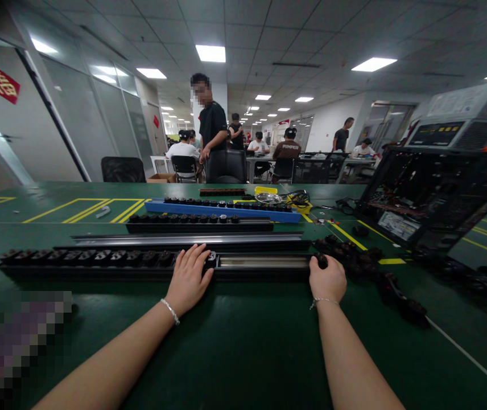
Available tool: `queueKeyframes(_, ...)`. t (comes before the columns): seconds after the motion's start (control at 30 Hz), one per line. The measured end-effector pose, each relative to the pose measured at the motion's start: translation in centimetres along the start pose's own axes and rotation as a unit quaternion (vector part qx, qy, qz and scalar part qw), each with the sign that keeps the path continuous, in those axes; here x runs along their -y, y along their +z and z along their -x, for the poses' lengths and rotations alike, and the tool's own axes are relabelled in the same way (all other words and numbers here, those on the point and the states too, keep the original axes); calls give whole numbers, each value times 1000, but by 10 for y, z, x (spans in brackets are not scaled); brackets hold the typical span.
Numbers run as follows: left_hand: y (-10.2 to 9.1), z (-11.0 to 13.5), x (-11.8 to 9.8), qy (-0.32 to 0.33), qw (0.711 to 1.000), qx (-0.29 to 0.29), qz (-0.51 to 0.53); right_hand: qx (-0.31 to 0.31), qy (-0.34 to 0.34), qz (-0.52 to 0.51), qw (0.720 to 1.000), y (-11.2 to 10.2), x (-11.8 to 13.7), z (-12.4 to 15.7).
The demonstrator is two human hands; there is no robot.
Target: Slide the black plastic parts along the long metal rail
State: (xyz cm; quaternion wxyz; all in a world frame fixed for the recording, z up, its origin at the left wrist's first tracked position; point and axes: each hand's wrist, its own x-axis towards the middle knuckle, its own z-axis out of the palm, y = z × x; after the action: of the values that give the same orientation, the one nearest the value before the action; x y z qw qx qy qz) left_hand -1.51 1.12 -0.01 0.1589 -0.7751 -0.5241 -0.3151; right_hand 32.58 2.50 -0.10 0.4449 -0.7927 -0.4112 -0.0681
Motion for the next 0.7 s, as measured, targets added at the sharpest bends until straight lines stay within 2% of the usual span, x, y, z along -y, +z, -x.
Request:
queueKeyframes(0.43, 0, 0, 0, 0, 1000, 1, -1, -8, 21, 9, 1000, -1, -16, -12)
queueKeyframes(0.7, 0, -1, 0, -1, 1000, -3, 4, -12, 81, 14, 997, -9, -26, -23)
